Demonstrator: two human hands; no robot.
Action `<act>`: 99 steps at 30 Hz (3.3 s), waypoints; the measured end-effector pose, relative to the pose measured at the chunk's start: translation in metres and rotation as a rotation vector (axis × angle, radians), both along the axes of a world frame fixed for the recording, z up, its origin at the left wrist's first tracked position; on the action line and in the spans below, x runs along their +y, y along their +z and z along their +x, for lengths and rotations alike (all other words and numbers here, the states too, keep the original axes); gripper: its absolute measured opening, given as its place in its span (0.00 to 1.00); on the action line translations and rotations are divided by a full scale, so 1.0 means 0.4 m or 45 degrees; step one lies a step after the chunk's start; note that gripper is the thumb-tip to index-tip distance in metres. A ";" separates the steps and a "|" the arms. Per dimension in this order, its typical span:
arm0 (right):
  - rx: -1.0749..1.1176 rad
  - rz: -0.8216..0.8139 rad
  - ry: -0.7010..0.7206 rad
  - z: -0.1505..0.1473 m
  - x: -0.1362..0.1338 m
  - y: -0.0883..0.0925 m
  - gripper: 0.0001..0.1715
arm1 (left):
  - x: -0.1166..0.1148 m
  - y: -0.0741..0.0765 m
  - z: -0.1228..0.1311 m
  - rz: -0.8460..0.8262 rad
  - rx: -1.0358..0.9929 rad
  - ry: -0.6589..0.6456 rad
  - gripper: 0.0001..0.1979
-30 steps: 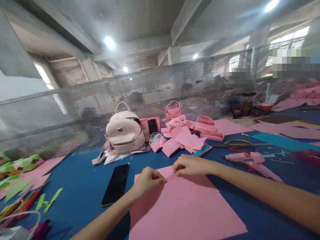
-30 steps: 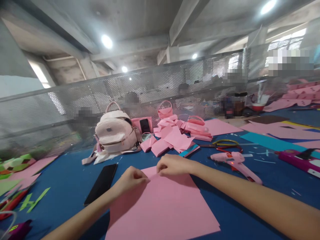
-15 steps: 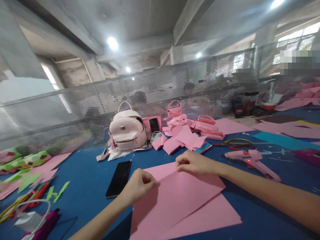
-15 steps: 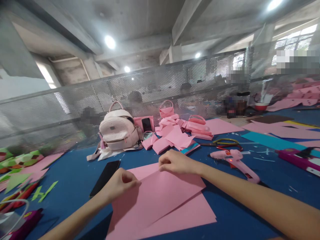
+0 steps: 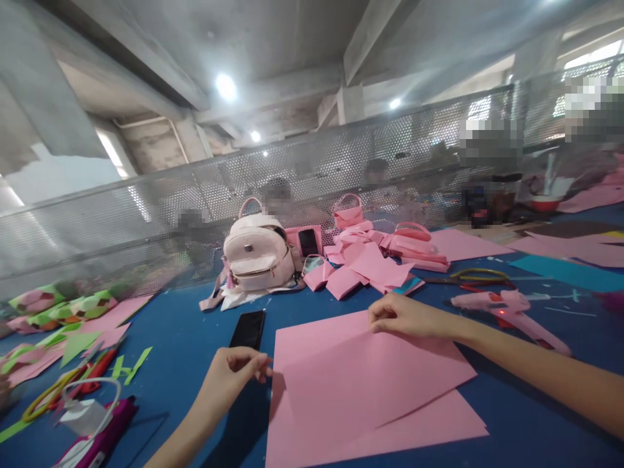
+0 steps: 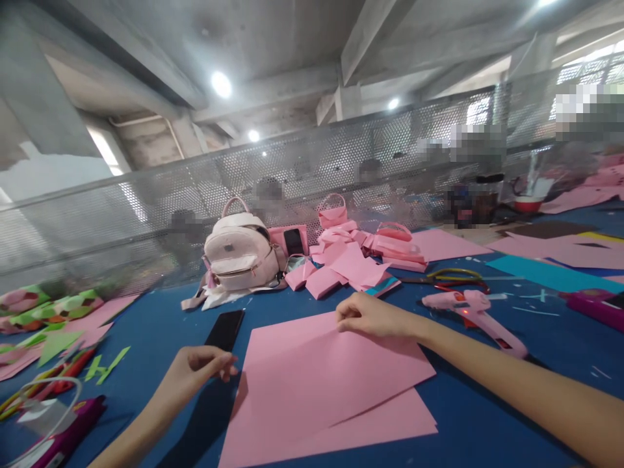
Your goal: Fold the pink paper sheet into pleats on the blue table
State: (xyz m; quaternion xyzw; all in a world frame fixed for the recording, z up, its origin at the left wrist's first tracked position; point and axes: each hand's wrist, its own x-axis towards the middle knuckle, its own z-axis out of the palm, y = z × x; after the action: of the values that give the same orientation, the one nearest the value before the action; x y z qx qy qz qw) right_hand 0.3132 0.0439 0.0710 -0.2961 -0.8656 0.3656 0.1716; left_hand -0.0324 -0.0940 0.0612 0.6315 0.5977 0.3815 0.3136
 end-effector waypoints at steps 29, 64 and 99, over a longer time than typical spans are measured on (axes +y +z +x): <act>-0.112 -0.079 0.147 -0.051 -0.023 0.049 0.13 | 0.061 0.069 0.116 -0.271 0.240 -0.633 0.26; -0.101 0.216 -0.208 0.019 -0.014 0.055 0.09 | 0.109 0.063 0.092 -0.072 0.338 -0.484 0.20; -0.668 0.810 -0.435 0.021 -0.049 -0.003 0.10 | 0.037 -0.047 0.201 0.270 1.131 -0.752 0.41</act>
State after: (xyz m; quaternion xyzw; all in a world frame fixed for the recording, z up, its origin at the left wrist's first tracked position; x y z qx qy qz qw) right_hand 0.3215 0.0242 0.0696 -0.4502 -0.8878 -0.0398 0.0867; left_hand 0.0481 -0.0792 0.0422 0.9013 0.4280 0.0315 0.0593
